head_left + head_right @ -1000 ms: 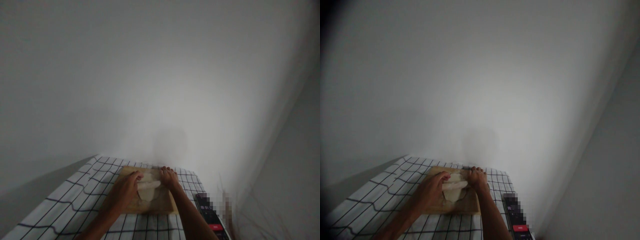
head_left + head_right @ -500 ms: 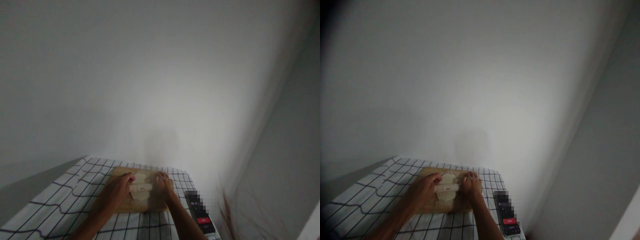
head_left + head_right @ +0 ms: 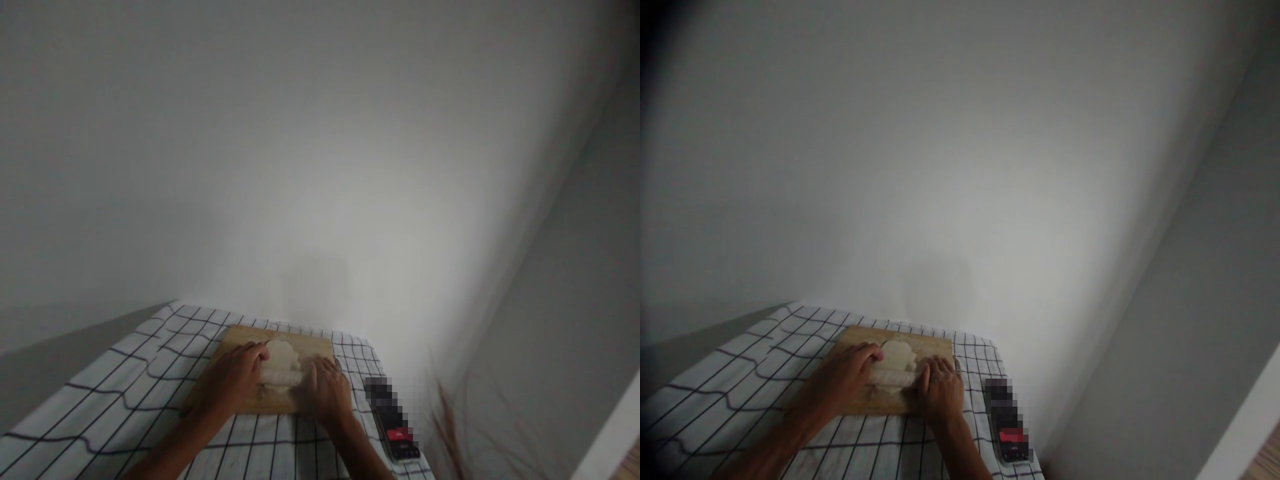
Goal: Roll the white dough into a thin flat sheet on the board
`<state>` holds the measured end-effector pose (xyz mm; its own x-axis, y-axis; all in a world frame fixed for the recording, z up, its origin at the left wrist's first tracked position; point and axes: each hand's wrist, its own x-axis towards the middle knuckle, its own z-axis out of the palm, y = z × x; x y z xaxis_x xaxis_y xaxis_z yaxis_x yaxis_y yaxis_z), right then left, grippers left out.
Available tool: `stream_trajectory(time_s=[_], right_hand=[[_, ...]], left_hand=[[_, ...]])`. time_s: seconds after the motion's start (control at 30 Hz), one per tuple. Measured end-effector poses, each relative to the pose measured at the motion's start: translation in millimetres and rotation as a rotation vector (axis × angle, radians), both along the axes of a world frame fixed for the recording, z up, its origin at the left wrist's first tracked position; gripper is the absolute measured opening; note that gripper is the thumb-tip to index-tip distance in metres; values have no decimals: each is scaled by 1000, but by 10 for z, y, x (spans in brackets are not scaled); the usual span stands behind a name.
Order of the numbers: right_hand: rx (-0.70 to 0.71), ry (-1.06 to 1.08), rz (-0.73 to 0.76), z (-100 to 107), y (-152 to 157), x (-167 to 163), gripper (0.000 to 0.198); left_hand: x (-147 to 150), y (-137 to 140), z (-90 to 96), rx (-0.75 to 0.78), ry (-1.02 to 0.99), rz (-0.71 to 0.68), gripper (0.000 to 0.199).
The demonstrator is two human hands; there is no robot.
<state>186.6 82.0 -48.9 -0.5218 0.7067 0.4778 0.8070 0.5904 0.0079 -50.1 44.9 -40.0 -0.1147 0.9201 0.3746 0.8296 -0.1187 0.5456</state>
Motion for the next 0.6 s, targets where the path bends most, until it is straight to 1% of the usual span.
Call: stream_trajectory(time_s=[0.07, 0.17, 0.3, 0.4, 0.5, 0.6], right_hand=[[-27, 15, -37, 11, 70, -35, 32], [-88, 56, -94, 44, 221, -100, 40], [-184, 51, -145, 85, 453, -159, 47], [-217, 6, -175, 105, 622, -191, 45], [-220, -61, -156, 123, 760, -241, 36], [-193, -119, -191, 151, 859, -320, 32]], left_hand=[[8, -4, -12, 47, 26, -9, 30], [15, 4, -49, 88, 58, -3, 31], [17, 11, -78, 105, 27, 19, 31], [2, 20, -94, 109, -80, 47, 31], [-34, 60, -127, 121, -195, 71, 31], [-66, 106, -159, 194, -209, 82, 30]])
